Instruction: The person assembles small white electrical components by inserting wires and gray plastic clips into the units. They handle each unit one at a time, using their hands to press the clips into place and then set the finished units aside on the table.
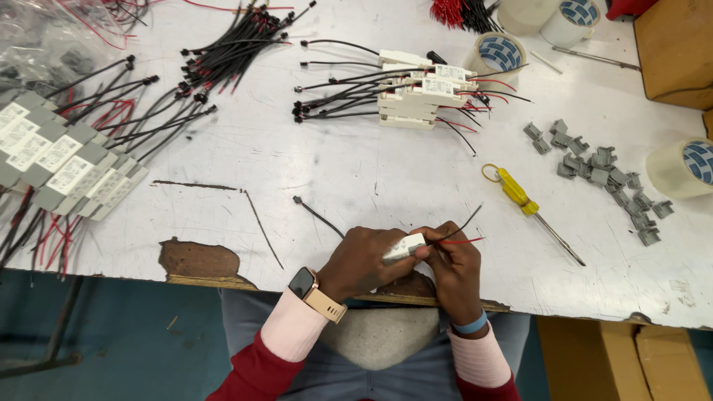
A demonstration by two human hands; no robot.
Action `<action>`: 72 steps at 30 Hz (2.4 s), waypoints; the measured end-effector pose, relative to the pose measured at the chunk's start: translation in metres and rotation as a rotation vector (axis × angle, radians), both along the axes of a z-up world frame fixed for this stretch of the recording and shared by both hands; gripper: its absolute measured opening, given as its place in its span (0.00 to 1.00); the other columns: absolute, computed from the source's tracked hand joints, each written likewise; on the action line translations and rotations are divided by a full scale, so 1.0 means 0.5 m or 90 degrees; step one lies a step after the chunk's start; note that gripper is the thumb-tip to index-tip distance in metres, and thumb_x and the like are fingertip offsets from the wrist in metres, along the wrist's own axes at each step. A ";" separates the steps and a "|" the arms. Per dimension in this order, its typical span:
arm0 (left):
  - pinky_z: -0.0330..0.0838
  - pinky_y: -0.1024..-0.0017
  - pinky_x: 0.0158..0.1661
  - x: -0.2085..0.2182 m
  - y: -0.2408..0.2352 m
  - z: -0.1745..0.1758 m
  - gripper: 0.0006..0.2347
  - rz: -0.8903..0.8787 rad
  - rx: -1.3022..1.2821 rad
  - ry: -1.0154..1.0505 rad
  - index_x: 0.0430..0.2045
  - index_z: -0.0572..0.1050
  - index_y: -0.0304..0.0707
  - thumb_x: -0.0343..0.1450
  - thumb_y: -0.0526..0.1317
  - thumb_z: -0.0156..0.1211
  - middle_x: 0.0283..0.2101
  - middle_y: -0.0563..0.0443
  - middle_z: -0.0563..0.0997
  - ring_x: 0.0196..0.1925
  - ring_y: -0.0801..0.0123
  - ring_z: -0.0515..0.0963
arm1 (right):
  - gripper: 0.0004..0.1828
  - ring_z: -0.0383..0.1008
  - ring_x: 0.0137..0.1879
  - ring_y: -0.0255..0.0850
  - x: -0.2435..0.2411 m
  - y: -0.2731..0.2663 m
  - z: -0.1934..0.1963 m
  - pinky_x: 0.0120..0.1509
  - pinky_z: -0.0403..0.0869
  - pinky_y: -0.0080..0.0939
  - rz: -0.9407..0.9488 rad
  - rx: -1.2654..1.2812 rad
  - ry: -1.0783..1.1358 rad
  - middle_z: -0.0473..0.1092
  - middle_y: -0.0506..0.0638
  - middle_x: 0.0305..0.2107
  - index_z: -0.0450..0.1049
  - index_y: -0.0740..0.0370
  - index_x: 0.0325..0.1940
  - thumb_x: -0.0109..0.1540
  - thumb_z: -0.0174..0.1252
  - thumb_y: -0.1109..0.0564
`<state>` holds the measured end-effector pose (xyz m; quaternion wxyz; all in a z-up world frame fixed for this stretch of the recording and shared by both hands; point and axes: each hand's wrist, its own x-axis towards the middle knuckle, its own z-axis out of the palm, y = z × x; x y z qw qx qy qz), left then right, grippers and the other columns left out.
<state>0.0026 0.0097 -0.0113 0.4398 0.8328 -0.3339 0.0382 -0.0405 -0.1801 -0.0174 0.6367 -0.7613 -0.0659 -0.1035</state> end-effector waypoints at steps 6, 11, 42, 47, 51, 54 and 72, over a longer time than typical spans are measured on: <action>0.72 0.52 0.48 -0.037 0.008 0.057 0.22 0.217 -0.052 -0.306 0.49 0.78 0.35 0.64 0.48 0.66 0.48 0.43 0.81 0.50 0.51 0.81 | 0.12 0.71 0.51 0.36 0.006 -0.004 -0.018 0.57 0.70 0.32 -0.037 0.047 -0.008 0.72 0.50 0.44 0.75 0.72 0.53 0.67 0.57 0.65; 0.75 0.59 0.47 -0.101 0.013 0.054 0.14 0.414 -0.238 0.050 0.45 0.78 0.38 0.72 0.46 0.66 0.45 0.47 0.82 0.48 0.61 0.80 | 0.12 0.77 0.55 0.45 -0.004 0.011 0.016 0.61 0.79 0.47 -0.111 0.407 -0.074 0.72 0.55 0.49 0.69 0.71 0.58 0.72 0.56 0.61; 0.72 0.73 0.36 0.059 0.023 0.058 0.19 0.058 0.041 0.453 0.53 0.77 0.39 0.74 0.51 0.57 0.33 0.52 0.84 0.33 0.75 0.77 | 0.11 0.74 0.32 0.44 0.220 -0.296 0.079 0.36 0.72 0.42 -0.285 -0.318 -0.036 0.74 0.52 0.28 0.69 0.63 0.44 0.66 0.64 0.58; 0.73 0.76 0.32 0.062 0.007 0.037 0.23 -0.020 -0.098 0.507 0.61 0.71 0.37 0.70 0.42 0.63 0.39 0.53 0.83 0.32 0.76 0.75 | 0.10 0.76 0.29 0.35 0.071 -0.111 0.061 0.31 0.77 0.35 -0.051 0.072 0.076 0.75 0.52 0.30 0.76 0.65 0.52 0.67 0.57 0.63; 0.77 0.77 0.37 0.048 -0.004 0.032 0.23 -0.048 -0.204 0.498 0.59 0.72 0.31 0.68 0.38 0.68 0.41 0.51 0.84 0.36 0.79 0.79 | 0.11 0.74 0.45 0.33 0.041 -0.024 0.044 0.46 0.73 0.33 0.038 0.018 -0.010 0.74 0.52 0.42 0.77 0.66 0.55 0.69 0.54 0.64; 0.75 0.76 0.34 0.036 -0.009 0.037 0.23 0.008 -0.181 0.487 0.59 0.72 0.34 0.68 0.40 0.67 0.36 0.48 0.84 0.31 0.75 0.79 | 0.11 0.72 0.48 0.34 0.039 0.000 0.042 0.47 0.73 0.33 0.017 -0.008 -0.048 0.68 0.52 0.51 0.77 0.66 0.54 0.69 0.53 0.65; 0.79 0.72 0.34 -0.002 -0.026 0.000 0.20 0.187 -0.071 0.395 0.53 0.79 0.42 0.67 0.46 0.65 0.33 0.49 0.89 0.33 0.70 0.85 | 0.14 0.78 0.42 0.35 0.012 0.003 0.000 0.41 0.76 0.31 0.015 0.098 -0.071 0.71 0.52 0.50 0.79 0.61 0.52 0.65 0.57 0.72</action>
